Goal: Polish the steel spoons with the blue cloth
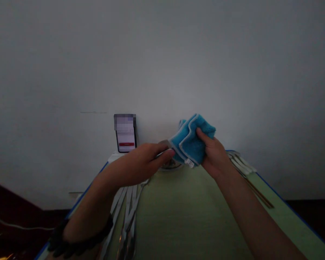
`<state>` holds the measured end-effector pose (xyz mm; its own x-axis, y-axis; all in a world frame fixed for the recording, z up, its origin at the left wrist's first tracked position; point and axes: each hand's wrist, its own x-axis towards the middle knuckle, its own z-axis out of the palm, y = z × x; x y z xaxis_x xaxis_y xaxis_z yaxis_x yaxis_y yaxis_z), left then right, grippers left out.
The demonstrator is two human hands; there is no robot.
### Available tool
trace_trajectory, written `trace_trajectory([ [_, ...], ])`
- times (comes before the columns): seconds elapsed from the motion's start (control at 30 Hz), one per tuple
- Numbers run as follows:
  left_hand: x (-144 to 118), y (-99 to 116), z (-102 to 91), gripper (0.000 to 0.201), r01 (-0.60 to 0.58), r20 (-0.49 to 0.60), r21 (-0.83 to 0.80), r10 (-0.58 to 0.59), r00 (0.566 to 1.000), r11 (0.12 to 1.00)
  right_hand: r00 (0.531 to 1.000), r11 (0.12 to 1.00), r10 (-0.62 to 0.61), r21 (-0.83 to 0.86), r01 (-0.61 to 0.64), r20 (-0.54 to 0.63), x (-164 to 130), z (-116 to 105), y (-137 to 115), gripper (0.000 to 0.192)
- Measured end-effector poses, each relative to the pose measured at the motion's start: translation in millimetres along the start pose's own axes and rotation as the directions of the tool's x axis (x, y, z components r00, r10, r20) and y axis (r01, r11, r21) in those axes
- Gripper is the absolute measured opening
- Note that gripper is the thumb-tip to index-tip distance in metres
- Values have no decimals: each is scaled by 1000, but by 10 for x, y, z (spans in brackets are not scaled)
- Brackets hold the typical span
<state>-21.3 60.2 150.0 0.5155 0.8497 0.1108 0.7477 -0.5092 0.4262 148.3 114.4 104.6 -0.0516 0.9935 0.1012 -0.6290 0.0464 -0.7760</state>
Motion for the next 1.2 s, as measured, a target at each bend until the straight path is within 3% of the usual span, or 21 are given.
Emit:
trace_trajectory([
  [0.13,33,39,103,38,-19,117,26,16,993,999,991,993,-106,50,110,-76,17,-4,-25,24],
  [0.27,10,51,124,36,-40,205,34,33,978,999,986,978,-108,163,128,-126,24,-3,-49,24],
  [0.4,-8,36,69,40,-25,161,37,18,987,999,992,970,-96,215,111,-80,-2,35,-57,21],
  [0.5,0,21,19,41,-7,5,68,6,1000,998,985,966,-153,197,167,-85,-38,73,-55,18],
  [0.6,-1,27,-3,40,9,-121,115,5,993,993,959,953,-228,165,255,-167,-70,95,-69,16],
  [0.73,-22,54,35,36,-19,-98,211,41,994,977,928,958,-230,100,269,-292,-75,90,-122,12],
  [0.93,-22,30,100,46,-26,-49,306,43,998,952,927,966,-152,148,213,-344,-59,84,-150,12],
  [1.1,-10,43,104,47,-51,21,220,48,999,974,941,959,-201,142,246,-273,-60,93,-114,24],
  [1.2,-22,73,93,47,-22,51,141,15,999,990,947,963,-159,169,212,-280,-36,72,-148,28],
])
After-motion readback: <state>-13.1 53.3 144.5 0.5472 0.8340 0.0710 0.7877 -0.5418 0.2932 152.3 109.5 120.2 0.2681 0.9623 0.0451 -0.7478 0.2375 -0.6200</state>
